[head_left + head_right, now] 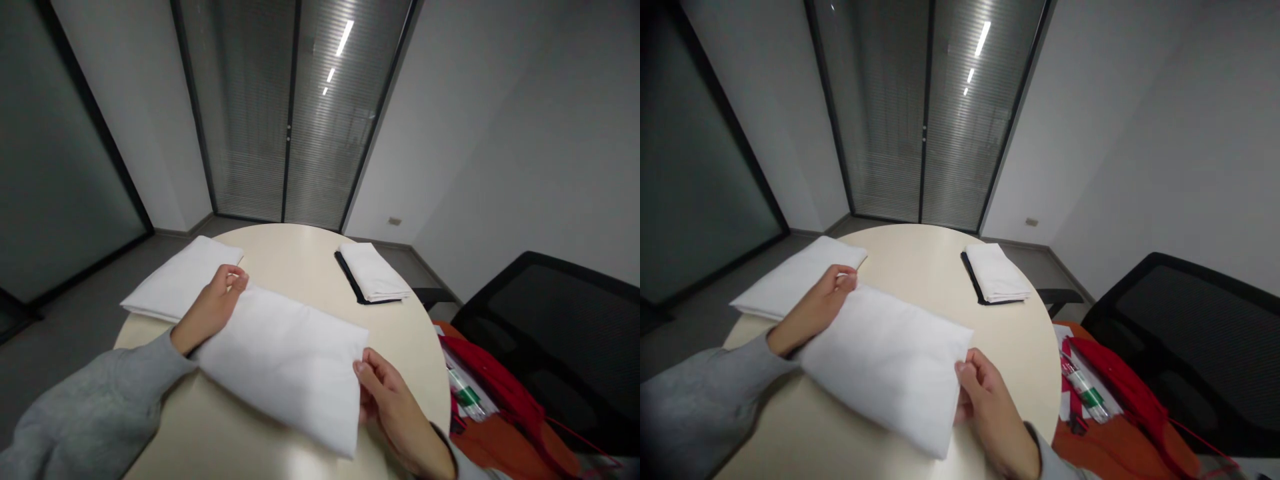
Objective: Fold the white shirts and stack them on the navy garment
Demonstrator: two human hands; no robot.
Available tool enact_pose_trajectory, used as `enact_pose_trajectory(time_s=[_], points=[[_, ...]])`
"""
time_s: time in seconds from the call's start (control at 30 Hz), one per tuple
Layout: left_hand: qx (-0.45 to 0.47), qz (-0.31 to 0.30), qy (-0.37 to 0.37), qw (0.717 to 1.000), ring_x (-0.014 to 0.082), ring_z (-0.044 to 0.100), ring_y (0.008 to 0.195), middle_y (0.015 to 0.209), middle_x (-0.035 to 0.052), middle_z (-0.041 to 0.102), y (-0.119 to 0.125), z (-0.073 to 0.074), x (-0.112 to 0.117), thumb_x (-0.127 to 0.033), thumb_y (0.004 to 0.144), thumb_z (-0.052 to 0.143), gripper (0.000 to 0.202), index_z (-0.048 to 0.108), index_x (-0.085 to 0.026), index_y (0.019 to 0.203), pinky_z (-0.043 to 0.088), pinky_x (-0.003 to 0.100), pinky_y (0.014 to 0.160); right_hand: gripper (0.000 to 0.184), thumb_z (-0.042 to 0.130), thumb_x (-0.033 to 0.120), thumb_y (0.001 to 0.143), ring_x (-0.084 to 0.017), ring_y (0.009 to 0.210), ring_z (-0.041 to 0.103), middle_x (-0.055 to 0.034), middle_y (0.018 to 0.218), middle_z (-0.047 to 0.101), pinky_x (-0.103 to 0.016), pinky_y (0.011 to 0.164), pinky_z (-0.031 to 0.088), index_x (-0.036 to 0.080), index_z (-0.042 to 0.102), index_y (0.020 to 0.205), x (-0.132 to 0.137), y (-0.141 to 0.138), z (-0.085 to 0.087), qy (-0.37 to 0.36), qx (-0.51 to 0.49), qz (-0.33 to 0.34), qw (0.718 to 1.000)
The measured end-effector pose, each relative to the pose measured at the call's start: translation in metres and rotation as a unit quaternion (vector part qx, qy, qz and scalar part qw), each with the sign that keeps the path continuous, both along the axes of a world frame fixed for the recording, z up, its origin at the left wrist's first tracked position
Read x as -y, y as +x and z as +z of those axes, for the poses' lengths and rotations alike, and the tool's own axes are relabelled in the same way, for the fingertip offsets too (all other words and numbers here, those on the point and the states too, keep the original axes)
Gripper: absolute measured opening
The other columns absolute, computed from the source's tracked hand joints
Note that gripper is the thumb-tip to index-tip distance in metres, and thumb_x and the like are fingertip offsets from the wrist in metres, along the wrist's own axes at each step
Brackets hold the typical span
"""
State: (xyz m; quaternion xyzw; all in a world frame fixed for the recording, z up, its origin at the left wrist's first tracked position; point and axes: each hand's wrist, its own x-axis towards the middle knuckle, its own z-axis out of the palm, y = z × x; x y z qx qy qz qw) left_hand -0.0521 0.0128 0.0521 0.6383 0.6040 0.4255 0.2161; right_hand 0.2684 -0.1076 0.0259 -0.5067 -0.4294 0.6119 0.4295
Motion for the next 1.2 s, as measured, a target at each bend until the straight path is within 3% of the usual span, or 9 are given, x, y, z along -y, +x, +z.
enact_pose_trajectory(time_s=[0.1, 0.2, 0.33, 0.43, 0.5, 0.67, 0.83, 1.03, 1.2], points=[[-0.100, -0.040, 0.002, 0.994, 0.0268, 0.069, 0.092, 0.104, 0.0085, 0.070, 0.004, -0.017, -0.017, -0.060, 0.095, 0.049, 0.045, 0.055, -0.020, 0.115, 0.054, 0.042, 0.087, 0.051, 0.062, 0.073, 0.086, -0.011, 0.045, 0.051, 0.0064, 0.064, 0.056, -0.021, 0.041, 0.039, 0.024, 0.048, 0.092, 0.019, 0.002, -0.018, -0.091, 0.007, 0.031, 0.995], [-0.237, -0.121, 0.059, 0.962, 0.0317, 0.061, 0.125, 0.137, 0.0158, 0.063, 0.011, -0.020, -0.013, -0.052, 0.099, 0.052, 0.043, 0.061, -0.018, 0.124, 0.045, 0.049, 0.110, 0.050, 0.046, 0.071, 0.096, -0.016, 0.049, 0.059, 0.0010, 0.058, 0.061, -0.025, 0.048, 0.044, 0.023, 0.054, 0.087, 0.030, 0.024, -0.021, -0.039, 0.215, 0.123, 0.968], [-0.368, -0.299, 0.090, 0.876, 0.0297, 0.040, 0.151, 0.162, 0.0072, 0.048, 0.026, -0.017, 0.012, -0.053, 0.103, 0.053, 0.051, 0.055, -0.028, 0.147, 0.027, 0.051, 0.125, 0.041, 0.042, 0.055, 0.104, -0.022, 0.069, 0.070, -0.0057, 0.075, 0.072, -0.033, 0.063, 0.054, 0.025, 0.063, 0.087, 0.025, 0.044, 0.016, 0.200, 0.543, 0.072, 0.812], [-0.397, -0.362, 0.089, 0.839, 0.0295, 0.034, 0.154, 0.164, 0.0049, 0.046, 0.039, -0.026, 0.027, -0.052, 0.107, 0.046, 0.055, 0.045, -0.030, 0.157, 0.016, 0.057, 0.128, 0.031, 0.049, 0.044, 0.103, -0.030, 0.106, 0.073, -0.0135, 0.116, 0.075, -0.044, 0.089, 0.060, 0.023, 0.067, 0.117, 0.006, 0.019, 0.039, 0.395, 0.587, 0.055, 0.705], [-0.400, -0.367, 0.096, 0.834, 0.0293, 0.034, 0.155, 0.162, 0.0048, 0.048, 0.044, -0.034, 0.033, -0.045, 0.108, 0.044, 0.054, 0.040, -0.030, 0.160, 0.013, 0.059, 0.128, 0.049, 0.058, 0.042, 0.099, -0.036, 0.137, 0.057, -0.0175, 0.147, 0.061, -0.055, 0.112, 0.050, 0.015, 0.059, 0.141, -0.007, -0.014, 0.036, 0.467, 0.594, 0.081, 0.650], [-0.407, -0.364, 0.120, 0.829, 0.0306, 0.036, 0.154, 0.161, 0.0057, 0.049, 0.044, -0.043, 0.036, -0.030, 0.107, 0.045, 0.049, 0.048, -0.027, 0.156, 0.013, 0.056, 0.129, 0.096, 0.069, 0.061, 0.089, -0.042, 0.154, 0.030, -0.0170, 0.169, 0.028, -0.060, 0.126, 0.033, 0.009, 0.033, 0.162, -0.020, -0.076, -0.015, 0.425, 0.586, 0.196, 0.662], [-0.393, -0.334, 0.095, 0.852, 0.0262, 0.035, 0.154, 0.164, -0.0002, 0.046, 0.038, -0.046, 0.024, -0.028, 0.108, 0.042, 0.049, 0.045, -0.030, 0.157, 0.018, 0.050, 0.129, 0.114, 0.065, 0.080, 0.082, -0.054, 0.151, 0.027, -0.0212, 0.168, 0.024, -0.082, 0.118, 0.021, 0.016, 0.022, 0.166, -0.016, -0.068, -0.045, 0.433, 0.579, 0.234, 0.650], [-0.376, -0.301, 0.058, 0.874, 0.0266, 0.032, 0.156, 0.166, 0.0003, 0.042, 0.029, -0.057, 0.004, -0.037, 0.110, 0.040, 0.050, 0.041, -0.030, 0.160, 0.025, 0.050, 0.127, 0.073, 0.073, 0.039, 0.093, -0.047, 0.144, 0.045, -0.0165, 0.157, 0.051, -0.080, 0.115, 0.031, 0.031, 0.042, 0.158, -0.001, -0.046, -0.067, 0.589, 0.575, 0.151, 0.547], [-0.362, -0.313, 0.021, 0.878, 0.0258, 0.029, 0.157, 0.167, 0.0003, 0.040, 0.024, -0.056, 0.002, -0.042, 0.111, 0.034, 0.050, 0.041, -0.031, 0.160, 0.024, 0.053, 0.128, 0.052, 0.074, 0.031, 0.094, -0.039, 0.141, 0.050, -0.0064, 0.151, 0.060, -0.067, 0.117, 0.042, 0.034, 0.057, 0.143, 0.029, -0.027, -0.090, 0.620, 0.536, 0.124, 0.560]])
